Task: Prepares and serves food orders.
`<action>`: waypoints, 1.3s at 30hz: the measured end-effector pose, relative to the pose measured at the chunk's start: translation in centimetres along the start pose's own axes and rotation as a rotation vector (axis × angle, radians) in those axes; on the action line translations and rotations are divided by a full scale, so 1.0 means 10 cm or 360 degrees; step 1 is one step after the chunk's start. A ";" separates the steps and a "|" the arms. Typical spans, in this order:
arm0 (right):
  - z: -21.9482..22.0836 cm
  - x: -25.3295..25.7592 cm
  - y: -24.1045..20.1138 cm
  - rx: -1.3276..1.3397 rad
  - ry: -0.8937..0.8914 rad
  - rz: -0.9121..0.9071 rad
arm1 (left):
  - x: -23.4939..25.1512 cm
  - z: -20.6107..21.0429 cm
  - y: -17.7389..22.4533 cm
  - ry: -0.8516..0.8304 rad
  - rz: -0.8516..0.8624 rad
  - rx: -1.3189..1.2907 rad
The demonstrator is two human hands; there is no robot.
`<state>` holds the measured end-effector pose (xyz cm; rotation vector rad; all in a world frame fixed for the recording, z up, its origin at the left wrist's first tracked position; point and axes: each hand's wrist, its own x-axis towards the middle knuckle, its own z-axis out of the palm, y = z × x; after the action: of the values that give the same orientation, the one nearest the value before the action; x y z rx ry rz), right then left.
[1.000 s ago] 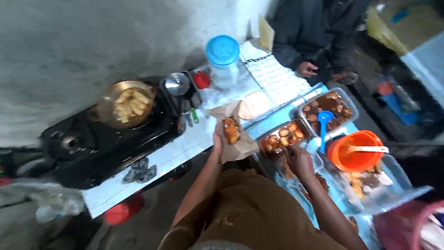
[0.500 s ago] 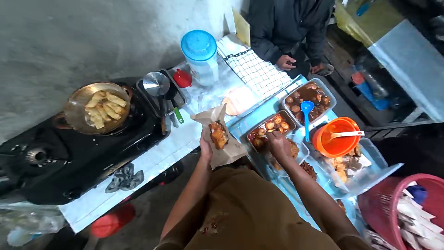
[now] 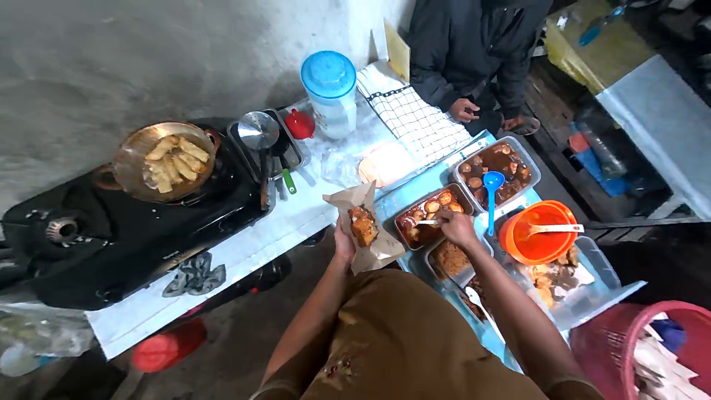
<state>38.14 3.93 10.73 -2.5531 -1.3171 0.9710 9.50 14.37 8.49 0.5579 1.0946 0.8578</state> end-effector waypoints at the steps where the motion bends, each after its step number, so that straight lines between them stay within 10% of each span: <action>1: -0.04 -0.03 0.03 0.0045 0.0050 -0.0008 | 0.01 0.03 -0.04 -0.0013 -0.0007 -0.0003; 12: -0.70 -0.60 -0.27 0.0338 0.0501 -0.0200 | -0.03 0.62 -0.14 -0.0202 -0.0119 -0.0163; 27: -0.31 -0.62 -0.55 -0.0318 0.1478 -0.0892 | -0.10 0.96 -0.12 -0.0462 -0.0231 -0.0189; 39: -0.32 -0.80 -0.23 0.1009 0.1174 -0.0030 | 0.29 1.16 0.15 -0.0489 -0.0116 0.0086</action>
<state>35.09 -0.19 18.02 -2.0570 -0.6748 0.2863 20.37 17.84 12.48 0.6668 0.8532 0.6554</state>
